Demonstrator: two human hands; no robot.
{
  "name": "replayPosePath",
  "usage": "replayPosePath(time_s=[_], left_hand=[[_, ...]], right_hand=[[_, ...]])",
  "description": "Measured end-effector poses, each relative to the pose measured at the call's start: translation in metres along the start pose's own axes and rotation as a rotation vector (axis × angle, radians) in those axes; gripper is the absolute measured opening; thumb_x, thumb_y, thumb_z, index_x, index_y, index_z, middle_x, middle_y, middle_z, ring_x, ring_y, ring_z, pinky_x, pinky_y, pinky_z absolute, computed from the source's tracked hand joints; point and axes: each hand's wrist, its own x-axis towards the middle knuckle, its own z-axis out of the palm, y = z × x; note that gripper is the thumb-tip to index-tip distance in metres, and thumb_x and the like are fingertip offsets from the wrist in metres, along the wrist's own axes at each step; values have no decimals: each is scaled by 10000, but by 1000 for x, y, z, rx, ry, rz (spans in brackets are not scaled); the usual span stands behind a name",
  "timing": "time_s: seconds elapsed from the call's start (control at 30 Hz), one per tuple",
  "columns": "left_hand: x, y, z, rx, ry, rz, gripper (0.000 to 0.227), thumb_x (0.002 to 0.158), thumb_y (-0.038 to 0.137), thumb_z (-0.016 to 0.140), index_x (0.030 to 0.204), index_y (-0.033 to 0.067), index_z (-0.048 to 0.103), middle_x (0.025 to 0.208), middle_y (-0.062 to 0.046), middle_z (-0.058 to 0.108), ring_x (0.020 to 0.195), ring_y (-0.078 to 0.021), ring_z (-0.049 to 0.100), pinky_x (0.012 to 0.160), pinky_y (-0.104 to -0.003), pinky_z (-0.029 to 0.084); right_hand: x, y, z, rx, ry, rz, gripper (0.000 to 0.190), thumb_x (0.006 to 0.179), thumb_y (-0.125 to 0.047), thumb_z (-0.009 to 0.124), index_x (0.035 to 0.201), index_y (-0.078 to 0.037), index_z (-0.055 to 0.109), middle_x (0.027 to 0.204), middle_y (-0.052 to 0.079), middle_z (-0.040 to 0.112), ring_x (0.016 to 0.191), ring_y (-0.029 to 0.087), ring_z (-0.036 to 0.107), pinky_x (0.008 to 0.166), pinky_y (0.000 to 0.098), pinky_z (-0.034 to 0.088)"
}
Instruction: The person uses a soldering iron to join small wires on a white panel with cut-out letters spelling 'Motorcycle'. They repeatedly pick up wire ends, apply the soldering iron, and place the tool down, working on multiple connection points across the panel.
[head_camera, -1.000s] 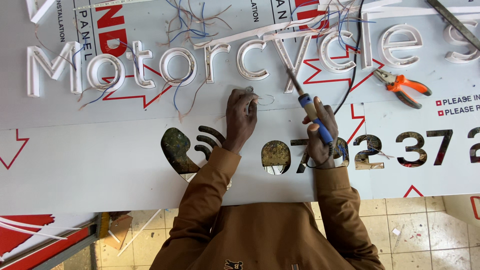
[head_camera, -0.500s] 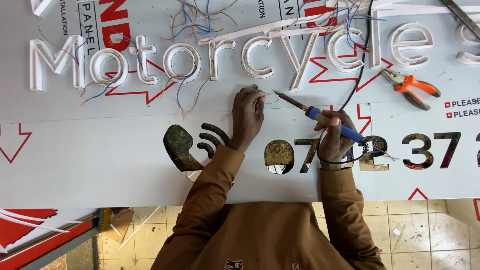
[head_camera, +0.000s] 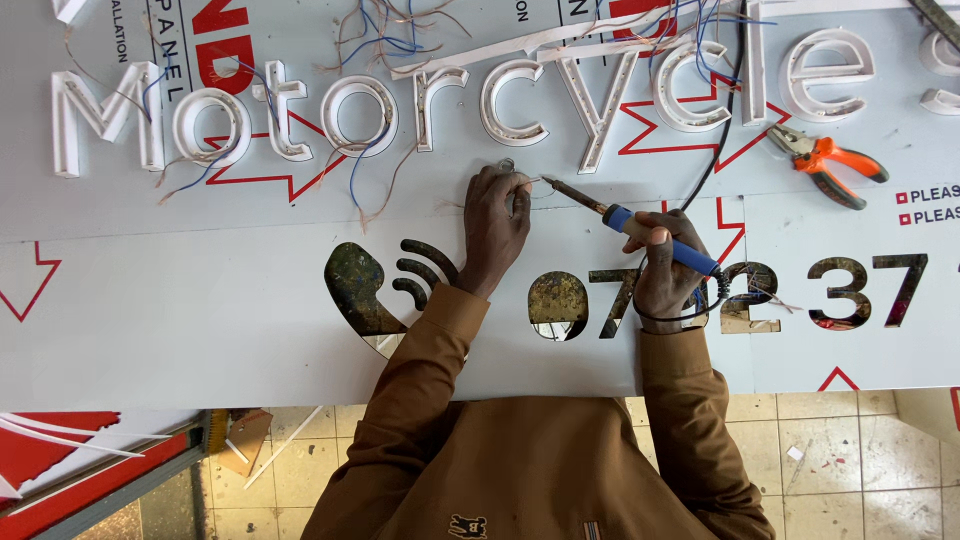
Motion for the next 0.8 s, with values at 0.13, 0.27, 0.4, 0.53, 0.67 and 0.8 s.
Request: replayPosePath(time_s=[0.13,0.27,0.4,0.53,0.67,0.8], left_hand=[[3,8,-4,-5,11,3,93,992,9,772,1040,88,768,858,-50,607,800,-322,668,808,-445,547],[2,3,-1,1,21,15,89,977,9,757,1025,81,777,835,-35,603,793,-304,674,816,-433,550],[1,-2,2,11,22,15,63,977,13,752,986,75,759,814,-33,583,765,-306,654,809,-439,549],[5,10,-4,0,8,-6,76,968,26,739,1011,80,771,825,-45,607,793,-322,676,803,-452,553],[2,-2,2,13,32,20,79,943,22,759,998,78,771,805,-35,582,775,-316,660,802,-438,549],[0,-14,9,25,48,64,78,940,12,770,970,83,781,786,-25,606,755,-297,673,794,-421,554]], right_hand=[[-1,5,-2,0,-14,-1,480,1198,-317,589,1115,119,772,780,206,662,693,330,763,695,407,582],[2,1,-3,-35,-28,-14,490,1196,-329,588,1107,112,782,731,180,661,683,320,756,717,395,570],[2,3,-4,-28,-34,-28,489,1193,-327,600,1085,116,776,716,188,657,666,319,749,705,404,564],[3,-6,0,0,-18,-26,484,1187,-327,607,1096,119,771,729,207,645,678,334,751,711,417,566],[3,-7,0,-8,-20,-25,488,1198,-321,587,1114,121,776,755,204,663,677,312,751,707,394,565],[2,4,-5,-38,-29,-39,495,1198,-324,596,1108,130,773,760,204,658,672,316,754,686,396,563]])
